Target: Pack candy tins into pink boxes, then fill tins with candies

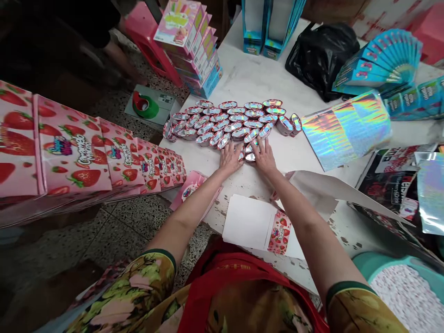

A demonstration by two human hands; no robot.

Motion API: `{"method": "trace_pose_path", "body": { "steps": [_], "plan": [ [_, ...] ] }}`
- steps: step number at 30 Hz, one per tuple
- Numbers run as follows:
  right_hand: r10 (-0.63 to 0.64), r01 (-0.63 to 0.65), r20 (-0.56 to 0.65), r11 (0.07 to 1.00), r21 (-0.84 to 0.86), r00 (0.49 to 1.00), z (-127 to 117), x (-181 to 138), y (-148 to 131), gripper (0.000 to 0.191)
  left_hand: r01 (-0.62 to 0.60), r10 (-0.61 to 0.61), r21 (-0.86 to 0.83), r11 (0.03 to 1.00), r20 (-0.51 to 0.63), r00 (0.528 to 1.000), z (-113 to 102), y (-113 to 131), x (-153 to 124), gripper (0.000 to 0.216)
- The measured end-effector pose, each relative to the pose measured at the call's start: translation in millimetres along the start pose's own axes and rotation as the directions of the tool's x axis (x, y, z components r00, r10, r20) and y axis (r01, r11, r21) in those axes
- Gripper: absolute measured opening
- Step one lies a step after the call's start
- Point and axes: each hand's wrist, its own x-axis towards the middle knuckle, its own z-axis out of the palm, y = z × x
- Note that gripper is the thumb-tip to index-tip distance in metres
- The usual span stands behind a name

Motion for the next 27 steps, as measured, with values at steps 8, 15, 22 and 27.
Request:
{"method": "trace_pose_path", "body": {
  "steps": [8,15,22,27],
  "plan": [
    [-0.016,0.017,0.007,0.989,-0.146,1.0,5.9,-9.1,-2.5,0.066,0.015,-0.013,-0.043,0.999,0.052,0.999,2.6,-3.1,-7.6,0.082],
    [0.132,-0.123,0.047,0.979,-0.16,0.99,-12.9,0.2,-32.8,0.065,0.132,-0.132,0.004,0.991,0.09,0.987,-1.6,-0.2,-20.8,0.087],
    [0.328,-0.317,-0.257,0.945,0.084,0.909,-92.0,-184.6,-45.9,0.068,-0.081,0.079,-0.172,0.982,-0.016,0.997,-74.6,38.3,-87.3,0.089],
    [0.547,-0.58,-0.31,0.814,-0.02,0.778,-121.0,-277.1,33.8,0.08,-0.678,0.726,-0.298,0.672,0.083,0.683,-68.8,164.5,-96.8,0.07]
  ]
}}
